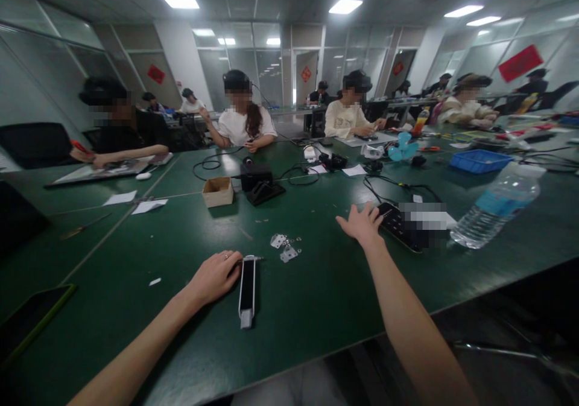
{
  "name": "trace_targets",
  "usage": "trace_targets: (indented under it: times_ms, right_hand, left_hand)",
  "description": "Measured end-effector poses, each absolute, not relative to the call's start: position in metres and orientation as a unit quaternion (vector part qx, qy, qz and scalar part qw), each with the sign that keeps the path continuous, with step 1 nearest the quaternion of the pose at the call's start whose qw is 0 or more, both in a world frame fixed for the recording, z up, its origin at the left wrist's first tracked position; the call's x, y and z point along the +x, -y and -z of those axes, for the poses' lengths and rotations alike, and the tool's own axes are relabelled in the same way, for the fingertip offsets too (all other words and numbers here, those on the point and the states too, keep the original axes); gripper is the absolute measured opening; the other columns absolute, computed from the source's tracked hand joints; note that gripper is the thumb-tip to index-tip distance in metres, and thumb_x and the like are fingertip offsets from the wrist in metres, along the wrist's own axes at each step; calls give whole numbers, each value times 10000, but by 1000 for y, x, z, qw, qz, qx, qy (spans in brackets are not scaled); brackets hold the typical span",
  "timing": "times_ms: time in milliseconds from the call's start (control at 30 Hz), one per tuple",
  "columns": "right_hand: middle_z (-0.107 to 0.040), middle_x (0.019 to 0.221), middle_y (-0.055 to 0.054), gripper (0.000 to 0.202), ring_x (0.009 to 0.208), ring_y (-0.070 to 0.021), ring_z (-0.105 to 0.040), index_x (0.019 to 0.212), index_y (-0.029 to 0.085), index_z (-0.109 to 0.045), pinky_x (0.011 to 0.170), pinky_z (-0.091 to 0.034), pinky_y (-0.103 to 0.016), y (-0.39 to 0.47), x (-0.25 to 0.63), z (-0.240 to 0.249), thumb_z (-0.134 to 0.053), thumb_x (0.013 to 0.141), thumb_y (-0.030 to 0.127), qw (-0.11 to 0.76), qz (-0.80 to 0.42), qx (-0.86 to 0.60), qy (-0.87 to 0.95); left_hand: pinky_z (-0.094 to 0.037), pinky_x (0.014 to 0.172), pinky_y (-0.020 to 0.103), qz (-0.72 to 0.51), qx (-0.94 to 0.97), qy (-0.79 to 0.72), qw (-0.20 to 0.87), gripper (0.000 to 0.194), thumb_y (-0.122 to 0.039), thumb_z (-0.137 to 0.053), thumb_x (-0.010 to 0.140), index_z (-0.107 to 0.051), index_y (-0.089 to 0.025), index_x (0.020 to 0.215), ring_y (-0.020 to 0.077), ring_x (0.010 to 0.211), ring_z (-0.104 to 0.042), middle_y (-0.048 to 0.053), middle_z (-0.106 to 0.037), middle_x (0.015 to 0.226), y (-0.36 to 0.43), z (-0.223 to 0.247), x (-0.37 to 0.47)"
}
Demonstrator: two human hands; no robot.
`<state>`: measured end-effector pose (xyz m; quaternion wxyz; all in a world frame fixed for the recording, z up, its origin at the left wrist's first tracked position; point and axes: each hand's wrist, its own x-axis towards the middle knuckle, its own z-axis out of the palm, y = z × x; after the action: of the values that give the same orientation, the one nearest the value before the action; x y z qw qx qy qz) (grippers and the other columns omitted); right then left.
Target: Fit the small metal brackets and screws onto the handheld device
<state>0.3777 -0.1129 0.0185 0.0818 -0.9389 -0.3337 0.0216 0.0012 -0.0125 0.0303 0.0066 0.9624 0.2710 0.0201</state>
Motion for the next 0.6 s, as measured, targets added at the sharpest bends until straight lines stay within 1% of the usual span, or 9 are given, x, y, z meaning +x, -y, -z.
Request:
trace_targets:
  times_ms: [133, 333, 467, 600]
  right_hand:
    - [-119, 1487, -224, 685, 1341, -454, -143, 1358, 157, -346, 1051, -161, -560, 110, 376, -15, -392, 838, 602, 77, -25, -927, 366]
    - [-128, 1481, -221, 691, 1347, -445, -135, 1351, 161, -361, 1058, -157, -553, 109, 375, -15, -401, 833, 616, 69, -33, -930, 359]
    - [-105, 1491, -207, 711, 1361, -448, -92, 1384, 179, -328, 1052, -145, -590, 111, 378, -17, -387, 833, 624, 68, -47, -937, 338]
    - [-85, 1495, -214, 731, 1363, -454, -73, 1397, 168, -310, 1041, -133, -621, 112, 379, -17, -381, 833, 627, 71, -55, -937, 336]
  left_hand:
    - [-434, 774, 314, -22, 962, -272, 8, 180, -222, -357, 911, -520, -190, 979, 200, 858, -574, 63, -608, 921, 12, -30, 1]
    - [-437, 766, 320, -22, 962, -272, 10, 193, -219, -345, 912, -523, -186, 978, 200, 849, -572, 69, -607, 919, 12, -31, 2]
    - [-434, 762, 321, -21, 962, -272, 11, 183, -222, -350, 913, -522, -188, 967, 203, 854, -570, 68, -607, 917, 12, -31, 2]
    - [-431, 764, 316, -21, 962, -271, 14, 173, -222, -356, 912, -517, -193, 969, 200, 854, -570, 66, -607, 925, 12, -30, 1]
